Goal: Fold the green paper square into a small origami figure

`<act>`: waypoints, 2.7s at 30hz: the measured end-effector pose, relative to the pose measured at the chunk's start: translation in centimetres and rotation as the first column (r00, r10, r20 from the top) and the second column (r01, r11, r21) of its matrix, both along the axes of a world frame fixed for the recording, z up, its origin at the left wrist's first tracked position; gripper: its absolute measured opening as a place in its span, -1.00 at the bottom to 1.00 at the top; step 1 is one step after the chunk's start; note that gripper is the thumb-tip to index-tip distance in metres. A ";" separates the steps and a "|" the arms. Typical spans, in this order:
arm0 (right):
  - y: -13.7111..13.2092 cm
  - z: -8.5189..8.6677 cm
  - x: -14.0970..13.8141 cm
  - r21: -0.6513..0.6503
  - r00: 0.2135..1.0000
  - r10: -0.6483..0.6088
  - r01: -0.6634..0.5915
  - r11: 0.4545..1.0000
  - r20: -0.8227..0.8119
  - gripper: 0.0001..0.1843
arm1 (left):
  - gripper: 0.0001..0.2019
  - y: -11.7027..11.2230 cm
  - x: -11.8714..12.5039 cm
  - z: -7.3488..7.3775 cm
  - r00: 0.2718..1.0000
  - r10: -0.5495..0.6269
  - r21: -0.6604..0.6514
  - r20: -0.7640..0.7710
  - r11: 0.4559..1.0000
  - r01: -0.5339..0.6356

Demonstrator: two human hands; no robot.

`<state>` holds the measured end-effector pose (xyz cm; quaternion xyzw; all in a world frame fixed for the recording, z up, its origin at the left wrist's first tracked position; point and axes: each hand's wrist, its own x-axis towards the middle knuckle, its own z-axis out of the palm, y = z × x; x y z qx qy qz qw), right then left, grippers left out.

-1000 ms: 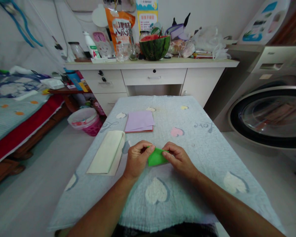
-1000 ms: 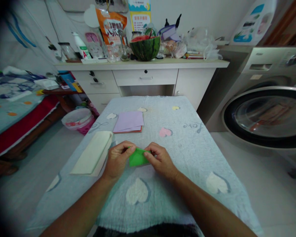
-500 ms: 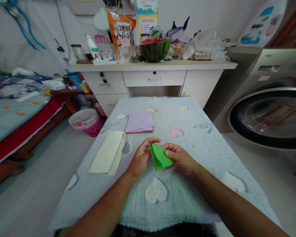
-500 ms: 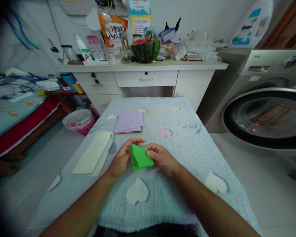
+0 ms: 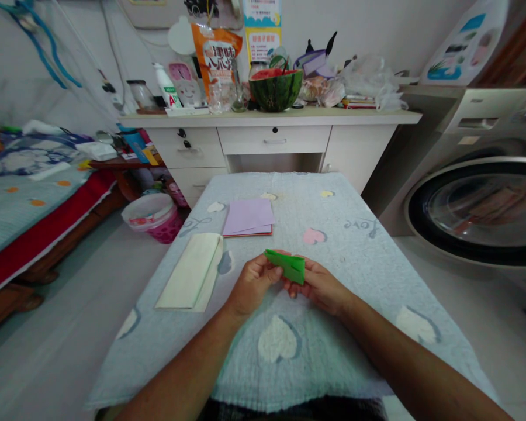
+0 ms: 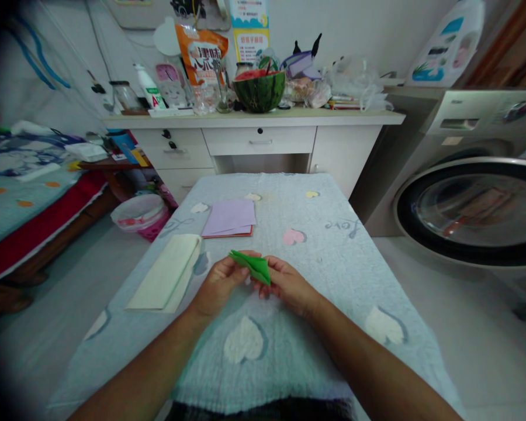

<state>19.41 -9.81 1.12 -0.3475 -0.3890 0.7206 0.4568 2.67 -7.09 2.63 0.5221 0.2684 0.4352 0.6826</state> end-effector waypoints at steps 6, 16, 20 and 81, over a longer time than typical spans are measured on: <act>0.2 0.0 0.8 0.347 0.949 -0.298 0.245 0.905 0.105 -0.56 | -0.78 0.5 0.4 -0.4 0.961 0.254 0.067 -0.105 0.966 -0.248; 0.3 -0.2 0.1 0.205 0.947 -0.281 0.247 0.947 0.155 -0.65 | -0.79 0.1 0.7 -1.5 0.964 0.203 0.108 -0.173 0.977 -0.186; 0.1 0.1 0.1 0.172 0.954 -0.259 0.232 0.957 0.153 -0.64 | -0.75 0.1 0.7 -1.2 0.944 0.270 0.127 -0.190 0.960 -0.249; -0.3 -0.3 0.4 0.488 0.741 -0.602 0.423 0.763 0.299 -0.81 | -0.64 -0.1 1.1 -1.8 0.921 0.336 0.182 -0.198 0.936 -0.302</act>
